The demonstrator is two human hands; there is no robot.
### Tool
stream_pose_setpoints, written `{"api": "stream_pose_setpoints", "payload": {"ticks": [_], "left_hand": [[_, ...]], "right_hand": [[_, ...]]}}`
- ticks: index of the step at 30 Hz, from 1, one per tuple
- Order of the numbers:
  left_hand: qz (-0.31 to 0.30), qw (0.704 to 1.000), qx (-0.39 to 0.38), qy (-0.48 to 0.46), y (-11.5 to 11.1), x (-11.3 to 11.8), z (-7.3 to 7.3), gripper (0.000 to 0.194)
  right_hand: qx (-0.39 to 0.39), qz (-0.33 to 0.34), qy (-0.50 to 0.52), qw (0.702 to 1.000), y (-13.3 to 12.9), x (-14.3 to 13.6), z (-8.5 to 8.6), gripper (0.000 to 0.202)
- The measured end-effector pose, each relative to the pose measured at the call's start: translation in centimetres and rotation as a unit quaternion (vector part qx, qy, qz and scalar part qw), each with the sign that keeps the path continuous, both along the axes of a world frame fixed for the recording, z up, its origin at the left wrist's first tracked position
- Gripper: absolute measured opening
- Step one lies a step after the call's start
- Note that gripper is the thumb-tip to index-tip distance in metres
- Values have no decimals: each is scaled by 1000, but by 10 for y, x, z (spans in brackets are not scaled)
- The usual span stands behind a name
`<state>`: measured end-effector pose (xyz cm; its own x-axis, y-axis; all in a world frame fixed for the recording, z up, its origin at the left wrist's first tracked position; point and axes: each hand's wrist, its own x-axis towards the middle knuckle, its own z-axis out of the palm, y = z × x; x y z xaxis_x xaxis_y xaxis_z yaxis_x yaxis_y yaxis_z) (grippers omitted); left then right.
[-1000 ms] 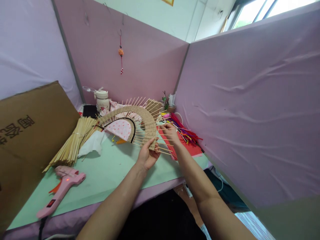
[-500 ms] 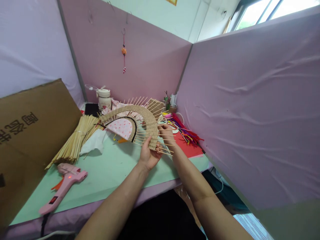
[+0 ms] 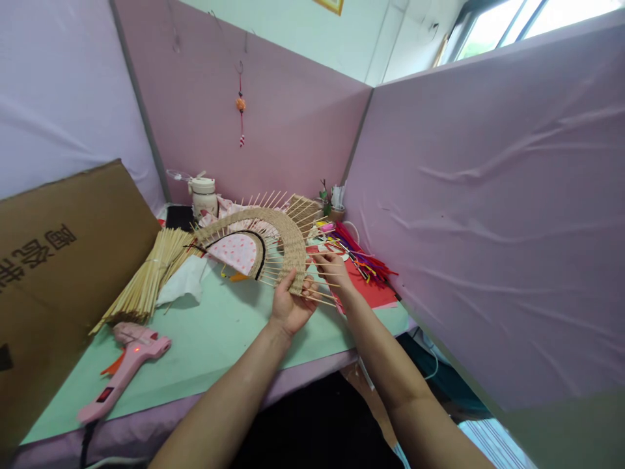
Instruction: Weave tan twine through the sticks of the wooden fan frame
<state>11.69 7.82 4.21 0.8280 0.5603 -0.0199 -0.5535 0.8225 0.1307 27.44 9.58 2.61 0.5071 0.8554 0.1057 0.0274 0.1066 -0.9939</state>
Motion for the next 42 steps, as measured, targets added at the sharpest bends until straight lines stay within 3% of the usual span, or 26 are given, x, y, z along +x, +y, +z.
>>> {"api": "stream_pose_setpoints", "payload": {"ticks": [6,11,17,20,23,26,29,35,42], "left_hand": [[7,1000,-15,19,-3,0,3,30],[17,1000,-8,16,-3,0,2,30],[18,1000,-11,10,-2,0,1,33],[18,1000,-11,9,-2,0,1,35],[19,1000,-9,5,-3,-1,2,35],[15,1000,-13,3,-2,-1,2,33],[11,1000,-7,-1,-2,-1,1,31],[9,1000,-9,-7,-2,-3,2,31],[6,1000,-16,1,-2,-3,1,31]], "right_hand": [[-7,29,11,999,-19,12,15,36],[-12,96,55,994,-32,36,35,37],[-17,152,107,982,-28,63,58,34],[7,117,65,991,-20,59,68,34],[67,25,-82,994,-11,50,79,30],[122,-39,-231,965,-5,45,87,22],[140,-62,-308,939,-2,45,93,18],[133,-76,-352,923,-13,47,95,18],[174,-92,-306,931,-10,53,88,24]]}}
